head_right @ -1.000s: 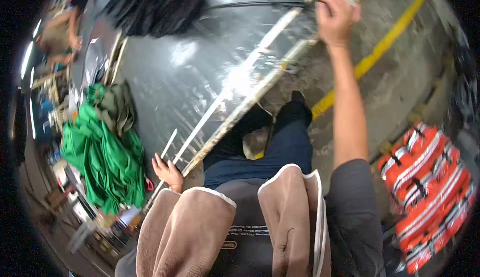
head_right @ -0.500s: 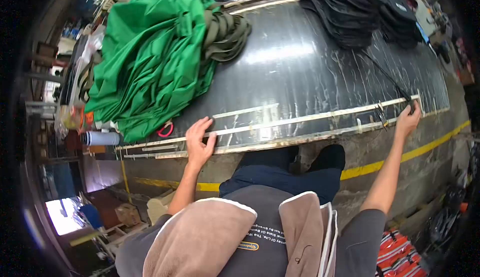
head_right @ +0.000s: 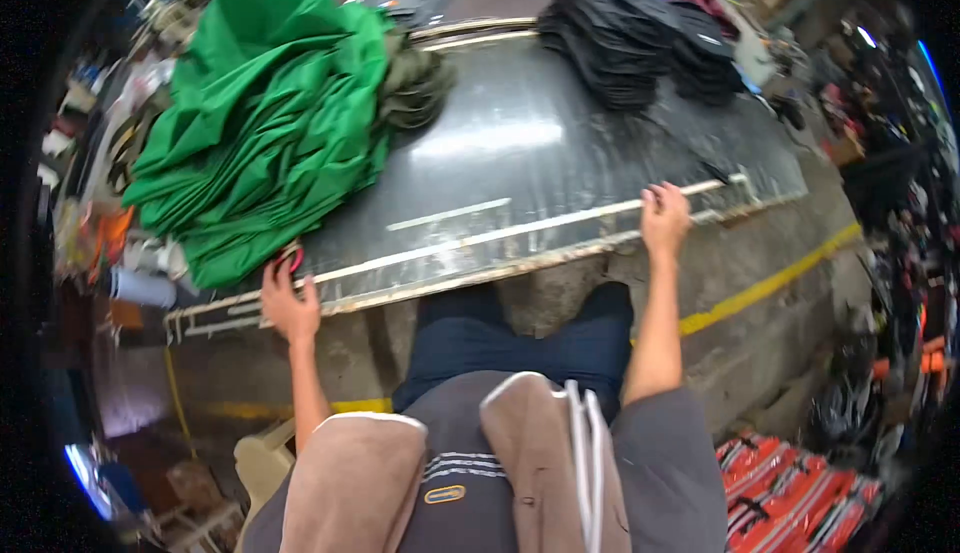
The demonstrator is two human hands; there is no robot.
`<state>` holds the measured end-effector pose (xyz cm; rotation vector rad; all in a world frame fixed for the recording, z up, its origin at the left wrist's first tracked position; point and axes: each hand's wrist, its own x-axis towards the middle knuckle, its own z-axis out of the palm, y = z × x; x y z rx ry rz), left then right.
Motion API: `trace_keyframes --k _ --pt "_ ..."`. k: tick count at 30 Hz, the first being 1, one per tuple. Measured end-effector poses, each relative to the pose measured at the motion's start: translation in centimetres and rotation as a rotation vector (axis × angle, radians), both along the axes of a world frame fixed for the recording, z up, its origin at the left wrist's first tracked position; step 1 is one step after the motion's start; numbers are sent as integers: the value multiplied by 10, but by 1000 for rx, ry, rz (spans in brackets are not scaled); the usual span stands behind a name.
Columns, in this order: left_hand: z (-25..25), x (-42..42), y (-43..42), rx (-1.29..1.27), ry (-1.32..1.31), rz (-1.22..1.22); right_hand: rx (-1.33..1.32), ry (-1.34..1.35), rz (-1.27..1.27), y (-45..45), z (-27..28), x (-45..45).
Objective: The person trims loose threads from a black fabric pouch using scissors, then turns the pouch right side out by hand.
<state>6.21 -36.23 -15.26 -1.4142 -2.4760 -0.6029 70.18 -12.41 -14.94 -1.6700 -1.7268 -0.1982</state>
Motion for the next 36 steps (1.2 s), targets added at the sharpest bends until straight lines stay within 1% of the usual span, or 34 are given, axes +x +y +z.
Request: trace_keyframes --k 1,4,7,8,10,12,13,14,15,16,18,20,21,24,25,26,27,30,31,32,34,36 --pt "1 2 0 -7 -8 25 20 41 86 2 2 -2" --pt "-9 -3 -1 13 79 35 60 -20 61 4 3 -10" --pt "-5 -3 -5 68 -97 -130 8 -8 122 16 2 -19" --pt "-6 5 -5 106 -96 -167 12 -16 143 18 0 -26" --pt "3 31 -6 91 -128 -248 13 47 233 19 0 -56" --pt "12 65 -2 120 -219 -351 33 51 327 19 0 -90" --pt "12 81 1 143 -215 -413 -13 97 458 19 4 -102" --pt "18 101 4 156 -261 -459 -89 173 525 11 12 -120" --pt "19 117 8 144 -279 -506 -90 157 632 11 7 -131" --pt "21 131 10 130 -300 -551 -152 150 670 3 17 -143" --pt "27 156 16 90 -298 -614 -132 -52 486 -11 37 -151" --pt "31 170 20 104 -370 -650 -105 9 85 -5 8 -150" --pt "30 174 21 107 -369 -653 -302 49 -32 -2 -6 -145" --pt "21 177 29 109 -374 -664 -386 43 -39 -2 -6 -175" --pt "20 177 33 106 -371 -669 -425 50 -3 1 -8 -188" --pt "21 177 37 98 -364 -678 -393 84 21 3 -12 -205" --pt "24 176 40 96 -342 -676 -368 54 28 4 -6 -219" --pt "31 164 45 47 -221 -627 -285 31 102 13 27 -231" --pt "31 158 46 58 -219 -593 -264 28 138 19 31 -229" --pt "30 151 43 58 -208 -545 -247 0 112 28 31 -218" --pt "29 133 36 55 -179 -466 -230 -57 79 51 30 -174" --pt "32 119 28 77 -150 -418 -478 106 12 57 64 -127"
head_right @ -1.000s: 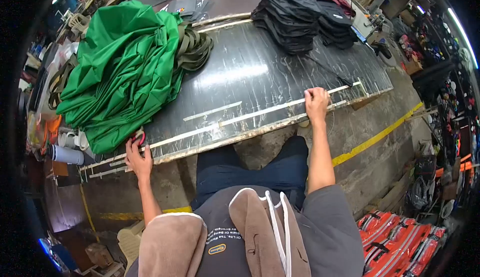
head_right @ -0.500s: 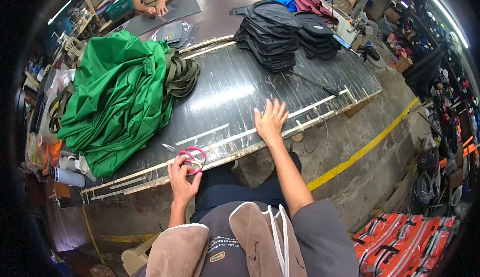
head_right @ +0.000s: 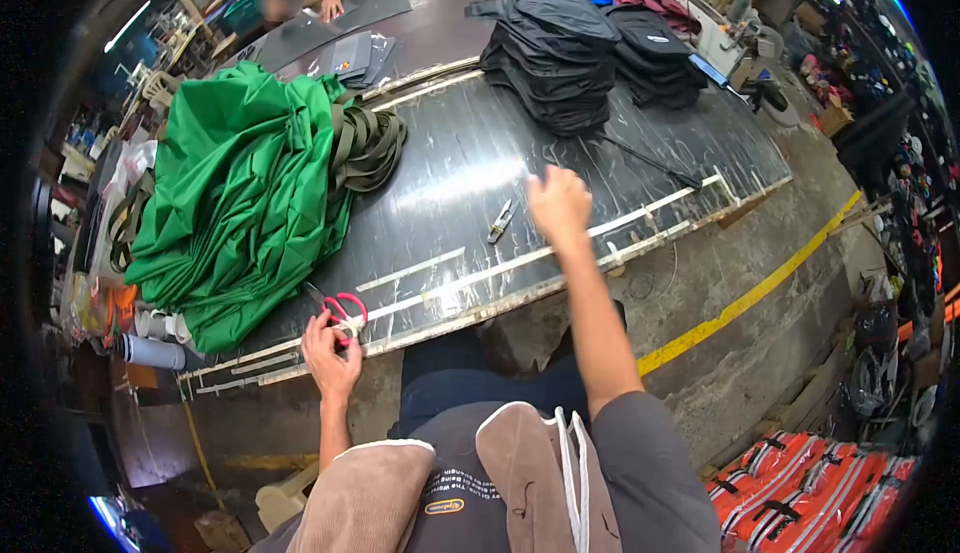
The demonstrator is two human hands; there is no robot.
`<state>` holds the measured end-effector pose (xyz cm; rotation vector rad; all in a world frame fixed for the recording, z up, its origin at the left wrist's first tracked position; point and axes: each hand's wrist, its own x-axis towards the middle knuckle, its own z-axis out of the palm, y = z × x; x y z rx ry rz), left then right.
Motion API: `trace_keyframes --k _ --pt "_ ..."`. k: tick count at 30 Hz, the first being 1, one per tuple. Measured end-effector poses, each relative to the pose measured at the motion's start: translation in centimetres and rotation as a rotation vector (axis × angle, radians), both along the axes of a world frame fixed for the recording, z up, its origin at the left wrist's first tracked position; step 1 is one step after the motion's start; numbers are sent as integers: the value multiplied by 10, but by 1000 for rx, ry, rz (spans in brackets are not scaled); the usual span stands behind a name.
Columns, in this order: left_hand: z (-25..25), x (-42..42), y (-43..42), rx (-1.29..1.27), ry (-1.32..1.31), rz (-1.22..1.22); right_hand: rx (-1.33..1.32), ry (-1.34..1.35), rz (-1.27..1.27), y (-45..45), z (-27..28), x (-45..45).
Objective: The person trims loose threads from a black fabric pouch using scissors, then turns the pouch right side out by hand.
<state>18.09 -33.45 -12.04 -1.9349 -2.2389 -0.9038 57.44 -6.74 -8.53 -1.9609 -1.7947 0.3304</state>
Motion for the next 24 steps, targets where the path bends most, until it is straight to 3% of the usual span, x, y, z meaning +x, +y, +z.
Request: trace_keyframes --k 2,6,10,11,12,16,18,20,22,24 --pt "-11 -8 -7 39 6 14 -107 115 -40 -2 -1 36" --pt "8 38 3 149 5 -119 37 123 30 -37 -25 3" --pt "24 112 43 83 -111 -366 183 167 340 -63 -52 -81" --pt "22 126 55 56 -69 -415 15 296 388 -68 -33 -94" --pt "18 139 69 30 -27 -458 31 350 450 -64 -30 -99" --pt "16 165 108 -92 36 -504 539 185 377 6 9 -66" --pt "5 165 115 -121 46 -480 648 39 163 42 50 -34" --pt "-2 162 113 -141 54 -453 791 203 -38 93 51 8" --pt "-2 161 114 -132 31 -454 551 477 -254 138 37 62" --pt "-1 161 114 -138 12 -451 406 741 -297 170 14 106"
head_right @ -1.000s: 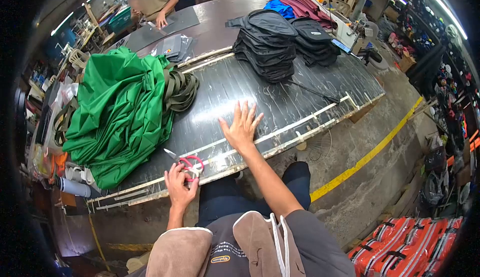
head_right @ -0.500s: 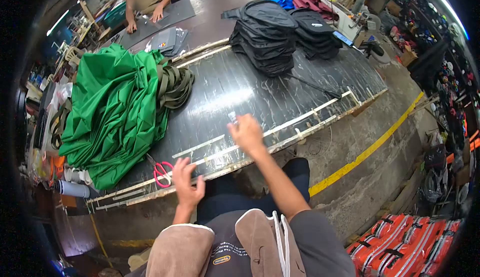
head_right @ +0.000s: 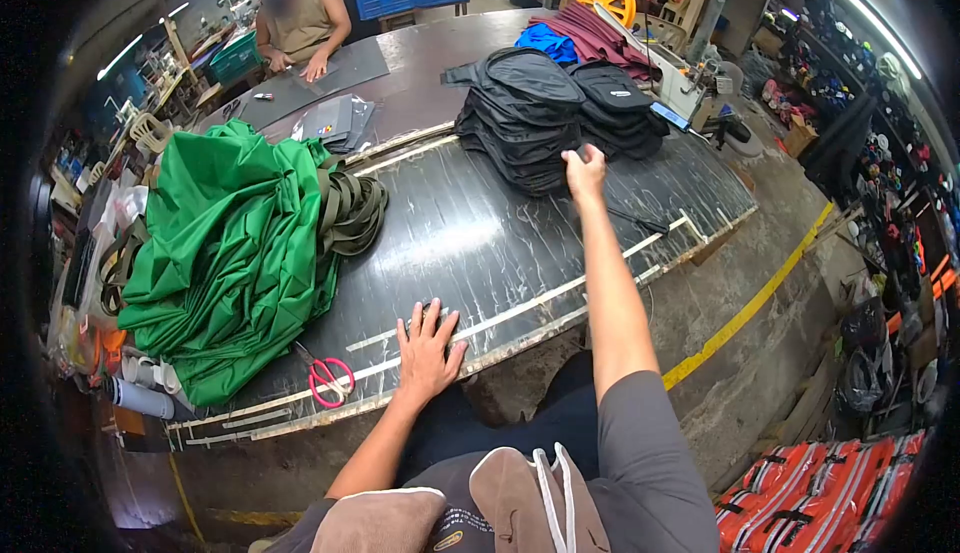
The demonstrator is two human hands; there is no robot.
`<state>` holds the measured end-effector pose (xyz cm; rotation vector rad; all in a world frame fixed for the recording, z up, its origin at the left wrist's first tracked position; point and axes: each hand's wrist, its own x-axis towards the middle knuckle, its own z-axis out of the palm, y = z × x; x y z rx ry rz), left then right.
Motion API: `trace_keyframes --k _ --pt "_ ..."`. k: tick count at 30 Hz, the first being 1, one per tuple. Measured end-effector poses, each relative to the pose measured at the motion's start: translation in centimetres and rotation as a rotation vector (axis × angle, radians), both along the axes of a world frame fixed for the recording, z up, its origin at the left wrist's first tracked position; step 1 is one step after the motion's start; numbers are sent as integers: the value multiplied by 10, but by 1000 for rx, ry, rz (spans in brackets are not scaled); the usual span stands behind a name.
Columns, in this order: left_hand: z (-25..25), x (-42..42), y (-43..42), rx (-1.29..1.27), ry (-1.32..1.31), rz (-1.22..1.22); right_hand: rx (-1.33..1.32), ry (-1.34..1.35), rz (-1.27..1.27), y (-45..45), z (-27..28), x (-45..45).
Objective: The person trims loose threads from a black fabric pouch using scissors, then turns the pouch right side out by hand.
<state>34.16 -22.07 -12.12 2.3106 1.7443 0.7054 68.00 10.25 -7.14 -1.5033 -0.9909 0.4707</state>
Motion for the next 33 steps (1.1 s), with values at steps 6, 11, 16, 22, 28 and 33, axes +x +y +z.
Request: trace_keyframes --k 6,11,16,22,28,33 --pt "5 1 10 -55 -25 0 -348 443 229 12 -9 14" --pt "4 1 14 -76 -12 1 -419 573 330 21 0 9" --pt "6 2 16 -90 9 0 -413 343 360 37 -2 8" --pt "4 3 17 -88 13 6 -560 428 554 61 -55 -7" --pt "2 3 14 -60 14 5 -633 455 725 7 -32 -74" --pt "-1 3 12 -69 13 6 -584 401 773 -33 -38 -164"
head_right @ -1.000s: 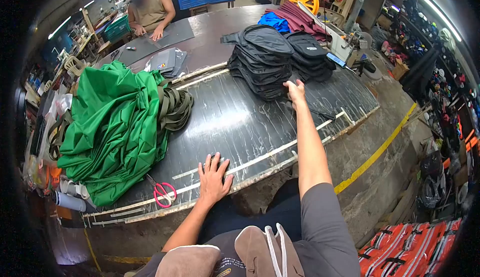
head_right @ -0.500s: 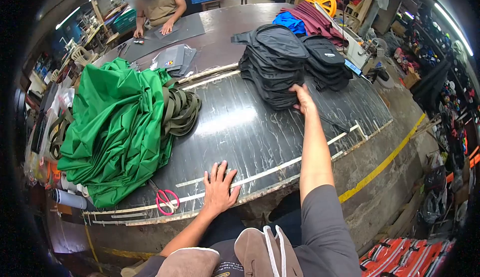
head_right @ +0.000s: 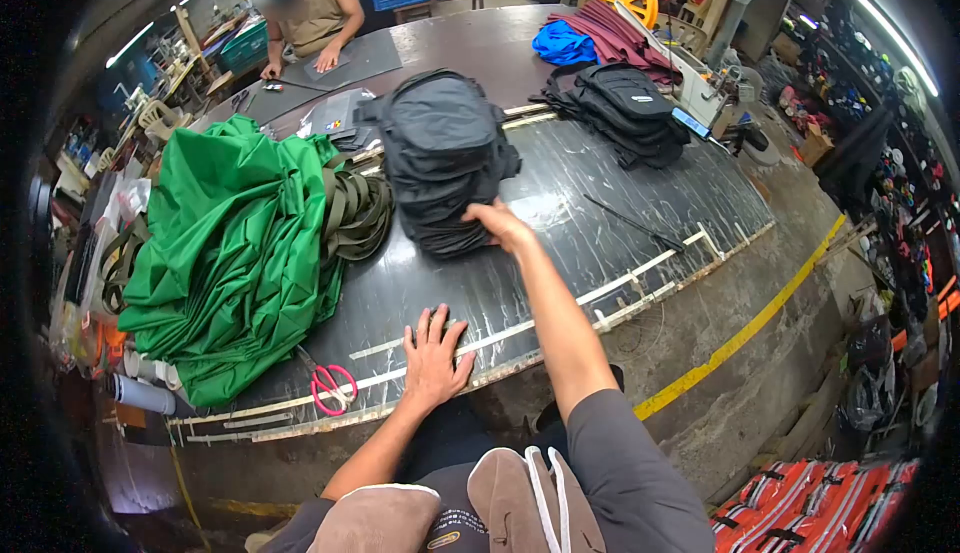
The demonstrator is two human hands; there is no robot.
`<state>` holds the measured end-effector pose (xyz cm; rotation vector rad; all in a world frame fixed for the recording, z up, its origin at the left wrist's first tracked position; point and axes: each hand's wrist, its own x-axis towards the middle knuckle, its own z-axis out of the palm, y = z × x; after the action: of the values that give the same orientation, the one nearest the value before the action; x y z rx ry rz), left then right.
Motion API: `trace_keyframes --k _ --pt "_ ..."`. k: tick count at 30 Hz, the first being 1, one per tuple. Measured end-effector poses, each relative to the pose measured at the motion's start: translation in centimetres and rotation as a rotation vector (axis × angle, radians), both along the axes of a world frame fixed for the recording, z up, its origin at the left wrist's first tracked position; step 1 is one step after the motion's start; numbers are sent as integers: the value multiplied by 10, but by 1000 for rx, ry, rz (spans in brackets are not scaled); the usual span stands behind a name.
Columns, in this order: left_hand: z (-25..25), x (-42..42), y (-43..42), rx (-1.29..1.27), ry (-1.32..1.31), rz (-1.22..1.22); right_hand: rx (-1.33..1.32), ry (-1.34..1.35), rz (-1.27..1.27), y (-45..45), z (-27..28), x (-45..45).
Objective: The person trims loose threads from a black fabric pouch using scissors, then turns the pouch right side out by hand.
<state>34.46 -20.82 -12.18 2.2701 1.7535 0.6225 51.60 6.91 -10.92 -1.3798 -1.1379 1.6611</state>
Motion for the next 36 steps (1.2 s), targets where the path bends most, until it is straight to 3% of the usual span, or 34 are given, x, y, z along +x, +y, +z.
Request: trace_keyframes --k 3,7,9,11,13,15,18,19,21,23,27,29,31,33,36 --pt "-2 0 1 5 9 6 7 -28 91 -14 0 -64" --pt "-6 -1 0 42 -12 13 337 -30 -20 -13 -1 -103" --pt "-9 -2 -1 50 -24 13 408 -211 -93 4 -14 -104" --pt "-7 -1 -1 57 -45 34 399 -604 -132 -15 26 -101" --pt "-7 -2 -4 50 -37 62 739 -651 -219 -26 60 -96" --pt "-11 -1 -4 97 -67 100 1179 -468 -228 -17 92 -99" --pt "-11 -3 -7 137 -84 155 1329 -616 -122 -15 134 -126" --pt "-11 -4 -9 148 -89 176 1434 -735 -199 -10 135 -135" --pt "-11 -9 -17 188 -83 235 1212 -811 87 12 142 -139" --pt "-10 -18 -26 207 -60 281 1310 -629 -185 13 150 -136" --pt "-8 -49 -47 203 -53 330 1600 -265 -669 -29 220 -95" --pt "-10 -65 -55 223 -77 303 1768 -296 -809 -70 252 -53" --pt "-1 -68 -60 308 -188 291 1753 -317 -856 -137 266 -19" --pt "4 -71 -64 377 -285 233 1766 -468 -852 -195 253 7" --pt "58 -59 -78 367 -558 137 1669 -639 -673 -260 195 23"
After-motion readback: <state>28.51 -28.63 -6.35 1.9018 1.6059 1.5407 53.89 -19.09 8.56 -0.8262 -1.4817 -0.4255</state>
